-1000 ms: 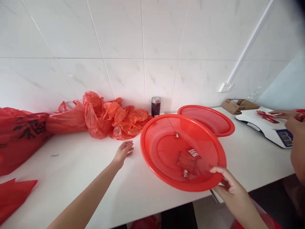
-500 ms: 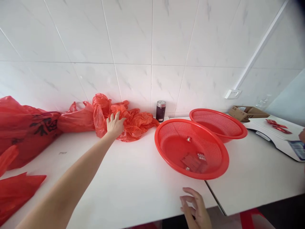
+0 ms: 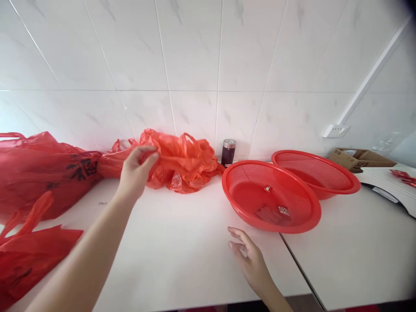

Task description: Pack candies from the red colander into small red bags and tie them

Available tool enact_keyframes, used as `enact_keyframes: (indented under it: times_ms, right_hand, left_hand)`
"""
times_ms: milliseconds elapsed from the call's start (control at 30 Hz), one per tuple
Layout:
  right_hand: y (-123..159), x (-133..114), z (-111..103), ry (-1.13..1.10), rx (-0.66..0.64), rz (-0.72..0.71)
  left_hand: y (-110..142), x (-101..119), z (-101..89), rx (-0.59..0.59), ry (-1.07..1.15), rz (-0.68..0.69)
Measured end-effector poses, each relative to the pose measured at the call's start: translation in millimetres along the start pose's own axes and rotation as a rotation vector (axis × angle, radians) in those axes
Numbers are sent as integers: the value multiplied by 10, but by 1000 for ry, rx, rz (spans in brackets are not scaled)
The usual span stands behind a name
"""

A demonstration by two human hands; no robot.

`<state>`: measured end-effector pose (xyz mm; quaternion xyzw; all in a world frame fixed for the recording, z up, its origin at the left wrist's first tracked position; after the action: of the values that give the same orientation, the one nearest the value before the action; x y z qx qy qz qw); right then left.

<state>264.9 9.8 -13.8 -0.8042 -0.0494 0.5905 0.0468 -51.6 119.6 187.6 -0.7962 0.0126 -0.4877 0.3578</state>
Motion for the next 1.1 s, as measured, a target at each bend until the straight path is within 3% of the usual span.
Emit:
enact_keyframes:
  times_ms: [200, 267, 367, 433, 500, 667, 733, 967, 1033, 1100]
  right_hand:
    - [-201, -433, 167, -233, -28, -18]
    - [-242, -474, 292, -197, -86, -35]
    - [-233, -429, 540, 13, -204, -164]
    - [-211, -356, 653, 128, -251, -230]
    - [-216, -292, 642, 130, -211, -211]
    - [-236, -259, 240, -252, 118, -30]
    - [-201, -265, 128, -363, 174, 7]
    - [-52, -298, -136, -630, 320, 76]
    - [-28, -330, -231, -712, 320, 98]
    - [0, -338, -300, -717, 306, 106]
  left_hand:
    - [1294, -487, 41, -296, 229, -405]
    - [1589, -559, 70, -388, 229, -467]
    - [1834, -631, 71, -446, 224, -502]
    - [1890, -708, 15, -417, 210, -511]
    - [1893, -824, -98, -340, 196, -526]
    - [1854, -1163, -469, -80, 174, -581]
    - [1849, -1245, -546, -18, 177, -616]
    - [1712, -1224, -515, 64, 257, -613]
    - [1679, -1186, -502, 57, 120, -582]
    - [1690, -1106, -440, 1, -128, -461]
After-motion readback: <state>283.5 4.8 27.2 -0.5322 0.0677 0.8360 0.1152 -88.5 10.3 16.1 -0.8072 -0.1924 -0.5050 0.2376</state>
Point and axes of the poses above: each hand's wrist, its own y-axis away from the middle knuckle, its own z-axis out of the palm, x = y × z, the point moved 4 cm from there along -y, towards the middle knuckle, and after that the axes turned 1 degree about x, right-handed, at the moved point
